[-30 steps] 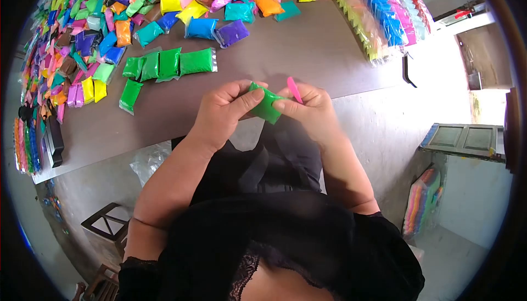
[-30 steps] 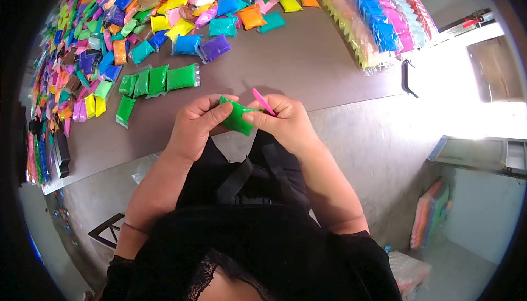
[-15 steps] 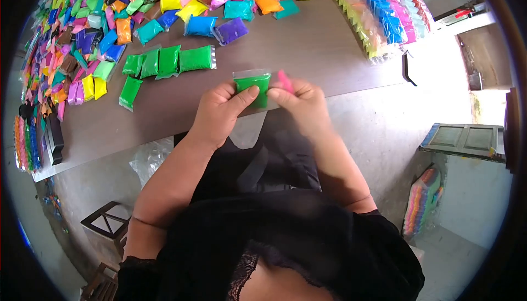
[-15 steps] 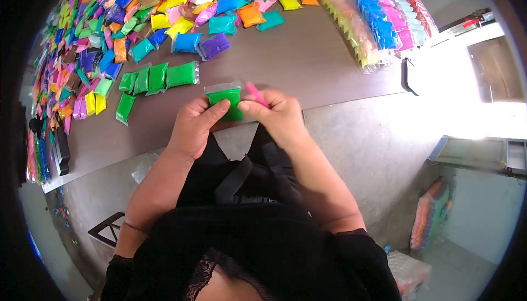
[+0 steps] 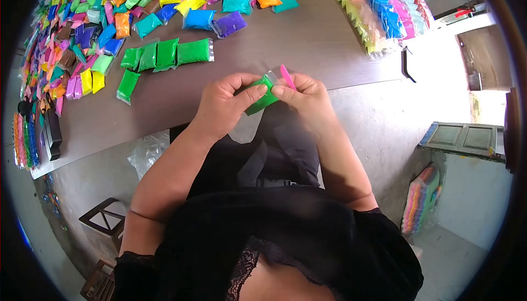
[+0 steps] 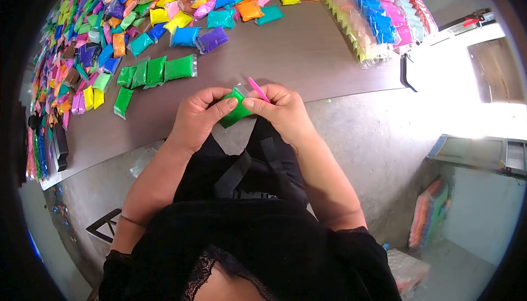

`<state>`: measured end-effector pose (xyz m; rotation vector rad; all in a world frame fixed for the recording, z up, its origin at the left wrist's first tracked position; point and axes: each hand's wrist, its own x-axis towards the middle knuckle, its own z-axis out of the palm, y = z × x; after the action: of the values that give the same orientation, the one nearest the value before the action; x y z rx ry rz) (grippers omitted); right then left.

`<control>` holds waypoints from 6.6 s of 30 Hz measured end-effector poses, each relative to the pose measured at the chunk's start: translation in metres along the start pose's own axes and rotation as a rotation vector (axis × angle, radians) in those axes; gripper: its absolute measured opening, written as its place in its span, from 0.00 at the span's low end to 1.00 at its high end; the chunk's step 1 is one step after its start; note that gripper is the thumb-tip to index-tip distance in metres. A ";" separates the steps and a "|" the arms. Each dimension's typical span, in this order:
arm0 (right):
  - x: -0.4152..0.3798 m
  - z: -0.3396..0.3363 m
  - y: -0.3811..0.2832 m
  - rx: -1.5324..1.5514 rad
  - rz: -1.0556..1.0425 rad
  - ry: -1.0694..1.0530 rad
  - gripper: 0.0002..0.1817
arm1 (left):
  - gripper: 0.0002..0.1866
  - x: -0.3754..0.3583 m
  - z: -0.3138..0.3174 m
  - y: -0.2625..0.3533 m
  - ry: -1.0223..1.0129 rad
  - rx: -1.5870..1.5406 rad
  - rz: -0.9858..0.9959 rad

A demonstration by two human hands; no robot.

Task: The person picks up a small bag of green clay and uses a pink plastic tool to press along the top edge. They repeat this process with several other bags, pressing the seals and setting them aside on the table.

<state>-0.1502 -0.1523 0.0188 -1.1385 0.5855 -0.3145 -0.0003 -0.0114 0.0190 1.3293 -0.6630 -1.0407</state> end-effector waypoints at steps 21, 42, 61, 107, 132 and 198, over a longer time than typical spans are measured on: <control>0.000 0.001 0.006 0.178 -0.118 0.054 0.05 | 0.16 0.004 0.001 0.019 0.009 -0.520 -0.162; -0.004 0.014 0.002 0.050 -0.257 0.219 0.07 | 0.16 0.001 0.006 -0.005 -0.027 -0.318 -0.074; 0.011 0.012 0.028 -0.281 -0.119 0.189 0.10 | 0.30 0.003 -0.014 -0.010 0.219 1.020 0.657; 0.005 0.029 0.016 -0.701 -0.359 0.235 0.17 | 0.36 0.010 -0.012 -0.020 0.242 0.989 0.684; 0.008 0.014 0.014 -0.114 -0.030 0.173 0.09 | 0.35 0.006 -0.005 -0.017 0.241 0.983 0.708; 0.023 -0.006 -0.012 -1.537 -0.585 0.021 0.04 | 0.12 0.013 -0.015 -0.019 0.090 1.278 0.785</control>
<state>-0.1340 -0.1734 0.0216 -2.8121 0.4484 -0.3594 0.0140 -0.0150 -0.0043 1.8562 -1.7448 0.2142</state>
